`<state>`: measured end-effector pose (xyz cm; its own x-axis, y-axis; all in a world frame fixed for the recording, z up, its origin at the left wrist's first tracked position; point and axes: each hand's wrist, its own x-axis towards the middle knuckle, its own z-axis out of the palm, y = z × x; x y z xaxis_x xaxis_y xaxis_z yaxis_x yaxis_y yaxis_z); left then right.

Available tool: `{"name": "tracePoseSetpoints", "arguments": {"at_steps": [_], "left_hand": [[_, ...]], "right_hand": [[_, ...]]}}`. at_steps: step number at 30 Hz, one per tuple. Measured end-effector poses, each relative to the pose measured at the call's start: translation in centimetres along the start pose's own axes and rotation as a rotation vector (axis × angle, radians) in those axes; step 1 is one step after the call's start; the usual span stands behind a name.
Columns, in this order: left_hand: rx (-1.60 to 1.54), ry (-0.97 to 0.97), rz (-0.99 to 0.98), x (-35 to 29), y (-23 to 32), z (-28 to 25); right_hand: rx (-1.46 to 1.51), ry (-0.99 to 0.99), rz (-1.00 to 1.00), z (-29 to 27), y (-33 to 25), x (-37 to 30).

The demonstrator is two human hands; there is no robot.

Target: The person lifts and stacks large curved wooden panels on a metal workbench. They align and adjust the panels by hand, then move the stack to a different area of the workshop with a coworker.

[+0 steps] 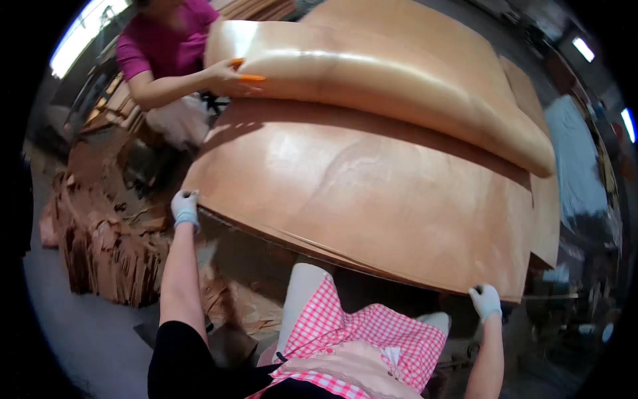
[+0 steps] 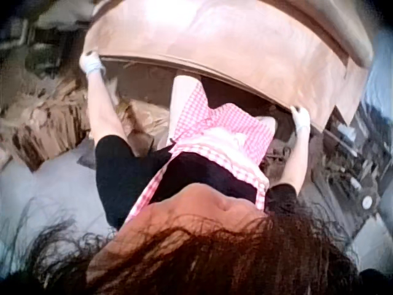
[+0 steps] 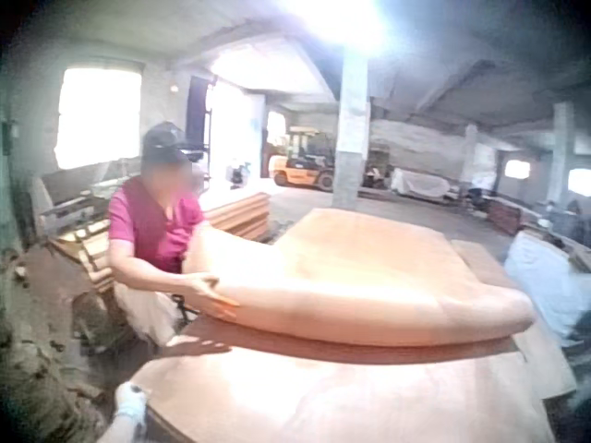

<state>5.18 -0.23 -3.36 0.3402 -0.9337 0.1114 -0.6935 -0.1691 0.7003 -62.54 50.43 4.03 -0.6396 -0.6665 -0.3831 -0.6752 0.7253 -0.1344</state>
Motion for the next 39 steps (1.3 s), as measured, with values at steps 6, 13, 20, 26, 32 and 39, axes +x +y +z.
{"name": "tracePoseSetpoints", "arguments": {"at_steps": [6, 13, 20, 26, 32, 39], "left_hand": [[0.235, 0.072, 0.007, -0.4, 1.6, 0.1], [-0.069, -0.295, 0.713, -27.7, 20.7, 9.8], [0.162, -0.789, 1.175, -51.1, 31.9, 18.7], [0.253, -0.875, 1.063, -51.4, 31.0, 20.3], [0.327, -0.893, 0.975, -51.0, 31.3, 20.4], [0.425, -0.933, 0.898, -52.6, 32.4, 20.3]], "right_hand": [[-0.038, -0.088, 0.108, 0.5, -1.7, 1.9], [0.038, -0.178, 0.151, 0.7, -0.7, 1.7], [0.110, -0.167, 0.121, 1.2, -1.0, 1.2], [0.192, -0.090, 0.043, -1.4, 7.3, 0.4], [0.043, 0.018, 0.264, -3.5, 23.8, 0.4], [0.380, 0.207, 0.663, 2.8, 30.9, 2.7]]}}
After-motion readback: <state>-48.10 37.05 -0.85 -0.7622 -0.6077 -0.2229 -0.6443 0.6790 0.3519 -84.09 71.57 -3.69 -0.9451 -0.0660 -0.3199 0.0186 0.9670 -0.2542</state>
